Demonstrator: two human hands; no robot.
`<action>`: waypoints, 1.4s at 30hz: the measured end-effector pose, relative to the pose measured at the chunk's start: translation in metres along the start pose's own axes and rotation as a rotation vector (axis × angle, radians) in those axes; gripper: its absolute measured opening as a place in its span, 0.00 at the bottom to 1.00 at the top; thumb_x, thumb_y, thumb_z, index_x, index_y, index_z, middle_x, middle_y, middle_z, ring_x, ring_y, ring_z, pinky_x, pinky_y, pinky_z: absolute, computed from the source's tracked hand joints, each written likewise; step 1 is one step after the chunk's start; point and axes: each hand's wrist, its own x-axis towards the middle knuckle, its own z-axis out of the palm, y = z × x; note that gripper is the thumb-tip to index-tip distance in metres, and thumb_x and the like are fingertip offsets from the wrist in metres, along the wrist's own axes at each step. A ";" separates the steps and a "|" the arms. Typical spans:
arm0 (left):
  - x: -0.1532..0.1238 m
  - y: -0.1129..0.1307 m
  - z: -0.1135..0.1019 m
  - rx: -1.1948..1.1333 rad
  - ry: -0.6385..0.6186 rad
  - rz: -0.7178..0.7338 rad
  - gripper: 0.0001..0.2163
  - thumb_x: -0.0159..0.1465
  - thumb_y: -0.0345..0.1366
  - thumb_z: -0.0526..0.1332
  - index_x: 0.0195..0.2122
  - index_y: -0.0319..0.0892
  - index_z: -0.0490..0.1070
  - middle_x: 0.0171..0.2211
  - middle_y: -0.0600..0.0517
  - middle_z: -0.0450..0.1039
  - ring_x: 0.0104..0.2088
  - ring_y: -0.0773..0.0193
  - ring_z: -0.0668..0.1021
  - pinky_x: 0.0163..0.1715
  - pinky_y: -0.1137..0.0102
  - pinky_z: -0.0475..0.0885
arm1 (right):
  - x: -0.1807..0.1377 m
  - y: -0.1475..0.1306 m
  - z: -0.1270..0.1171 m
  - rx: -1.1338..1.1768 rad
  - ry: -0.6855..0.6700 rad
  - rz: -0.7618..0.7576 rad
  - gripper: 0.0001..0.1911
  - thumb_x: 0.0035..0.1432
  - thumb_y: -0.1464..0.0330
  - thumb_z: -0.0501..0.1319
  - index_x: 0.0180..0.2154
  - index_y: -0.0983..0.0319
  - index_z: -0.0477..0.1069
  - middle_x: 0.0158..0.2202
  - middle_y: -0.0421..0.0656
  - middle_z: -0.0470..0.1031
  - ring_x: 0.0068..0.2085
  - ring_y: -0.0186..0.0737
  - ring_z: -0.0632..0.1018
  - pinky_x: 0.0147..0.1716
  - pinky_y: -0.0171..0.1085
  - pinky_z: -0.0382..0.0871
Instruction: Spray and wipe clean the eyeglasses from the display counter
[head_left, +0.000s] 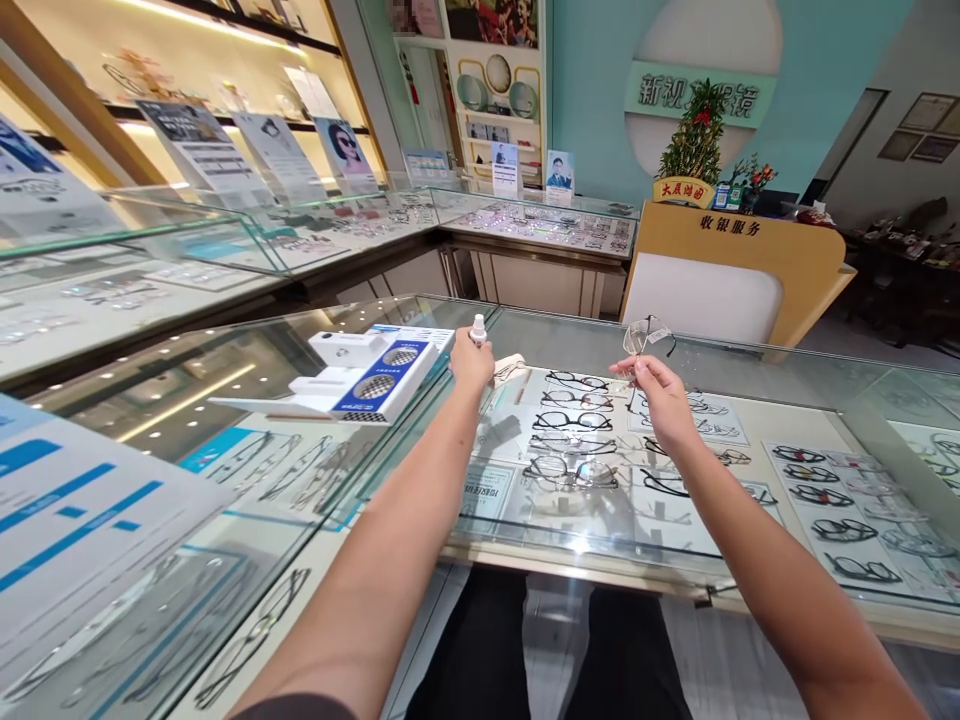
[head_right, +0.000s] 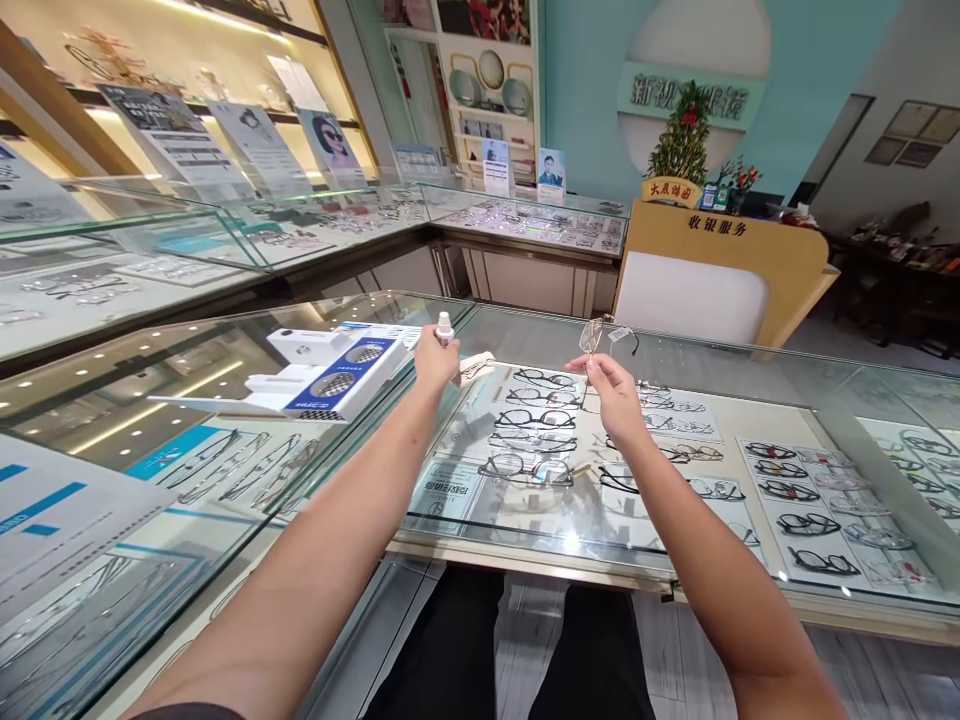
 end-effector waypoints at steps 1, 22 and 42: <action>0.001 -0.002 0.001 0.006 0.004 -0.011 0.15 0.66 0.29 0.60 0.53 0.45 0.67 0.53 0.41 0.79 0.60 0.43 0.77 0.63 0.49 0.70 | 0.000 0.000 0.000 -0.003 0.001 0.000 0.22 0.66 0.45 0.62 0.38 0.55 0.80 0.44 0.45 0.86 0.48 0.47 0.79 0.50 0.45 0.72; -0.020 0.026 -0.008 0.196 -0.129 0.468 0.18 0.68 0.31 0.57 0.59 0.42 0.67 0.59 0.40 0.74 0.57 0.52 0.80 0.63 0.58 0.72 | -0.001 -0.002 0.002 -0.012 0.001 -0.016 0.21 0.66 0.46 0.62 0.38 0.55 0.80 0.44 0.45 0.85 0.49 0.47 0.78 0.54 0.47 0.72; -0.005 0.005 -0.002 0.436 -0.332 0.166 0.03 0.60 0.34 0.68 0.32 0.46 0.74 0.43 0.41 0.85 0.49 0.42 0.83 0.50 0.57 0.73 | -0.001 -0.003 0.004 -0.003 -0.008 -0.026 0.20 0.66 0.47 0.62 0.37 0.56 0.80 0.43 0.45 0.85 0.49 0.48 0.79 0.55 0.47 0.72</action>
